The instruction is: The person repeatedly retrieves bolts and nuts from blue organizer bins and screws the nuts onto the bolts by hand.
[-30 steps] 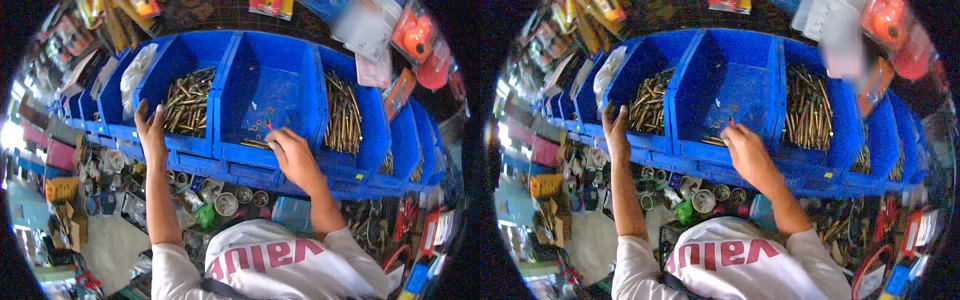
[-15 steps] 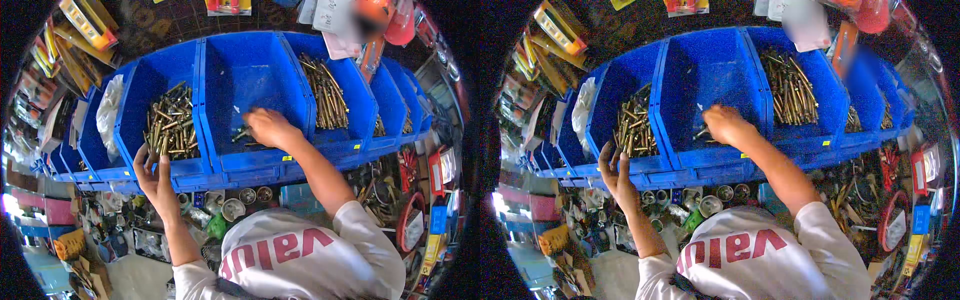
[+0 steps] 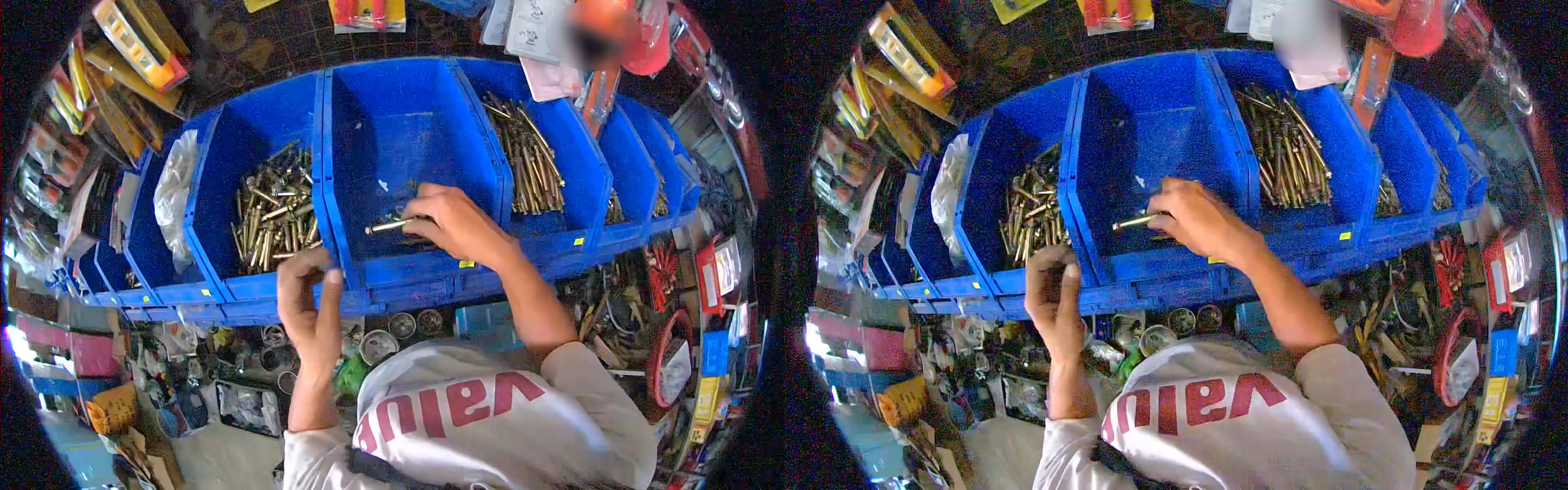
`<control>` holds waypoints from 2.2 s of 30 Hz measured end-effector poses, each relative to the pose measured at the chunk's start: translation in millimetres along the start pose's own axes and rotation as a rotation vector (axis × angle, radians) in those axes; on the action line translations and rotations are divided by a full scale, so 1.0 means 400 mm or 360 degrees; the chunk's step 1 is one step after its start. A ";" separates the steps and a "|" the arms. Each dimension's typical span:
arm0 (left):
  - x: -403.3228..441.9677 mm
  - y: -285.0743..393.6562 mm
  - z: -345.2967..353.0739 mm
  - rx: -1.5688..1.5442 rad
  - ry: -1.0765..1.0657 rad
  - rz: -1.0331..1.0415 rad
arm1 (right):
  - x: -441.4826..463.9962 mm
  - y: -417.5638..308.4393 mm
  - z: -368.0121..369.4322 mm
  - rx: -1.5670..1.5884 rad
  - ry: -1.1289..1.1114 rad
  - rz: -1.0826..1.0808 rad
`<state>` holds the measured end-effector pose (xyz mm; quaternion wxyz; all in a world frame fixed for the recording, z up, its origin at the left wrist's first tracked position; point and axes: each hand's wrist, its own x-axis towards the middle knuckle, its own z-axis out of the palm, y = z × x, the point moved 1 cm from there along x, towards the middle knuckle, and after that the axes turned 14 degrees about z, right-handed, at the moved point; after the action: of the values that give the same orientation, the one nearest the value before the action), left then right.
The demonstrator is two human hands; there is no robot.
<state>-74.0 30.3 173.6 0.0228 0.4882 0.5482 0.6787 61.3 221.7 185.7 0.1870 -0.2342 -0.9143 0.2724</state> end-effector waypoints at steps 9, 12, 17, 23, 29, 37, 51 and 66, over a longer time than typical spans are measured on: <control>-0.065 0.061 0.061 0.0429 -0.0647 -0.0212 | -0.221 -0.056 -0.007 0.0332 -0.0173 0.0092; -0.129 0.040 0.062 0.0220 -0.0808 -0.0519 | -0.289 -0.013 0.055 0.0420 -0.0250 0.0191; -0.304 -0.070 0.082 -0.0052 -0.0704 -0.0861 | -0.348 0.072 0.143 0.0462 -0.0504 0.0344; -0.367 -0.083 0.134 -0.0425 -0.0191 -0.1106 | -0.376 0.149 0.212 0.0629 -0.0641 0.0379; -0.446 -0.064 0.139 -0.0428 -0.0233 -0.1149 | -0.382 0.179 0.233 0.0850 -0.0677 0.0401; -0.455 -0.012 0.162 -0.0503 -0.0180 -0.1296 | -0.365 0.147 0.215 0.0941 -0.0817 0.0284; -0.005 -0.008 -0.053 0.0945 0.0451 -0.0006 | -0.310 0.018 0.057 0.0643 -0.0708 -0.0062; -0.063 -0.009 0.054 0.0825 0.0262 0.0298 | 0.026 0.050 0.070 -0.0377 -0.0108 0.0357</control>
<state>-47.8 33.0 153.1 -0.2100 0.4695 0.6560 0.5524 46.3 230.6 154.4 0.0956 -0.3459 -0.9139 0.1895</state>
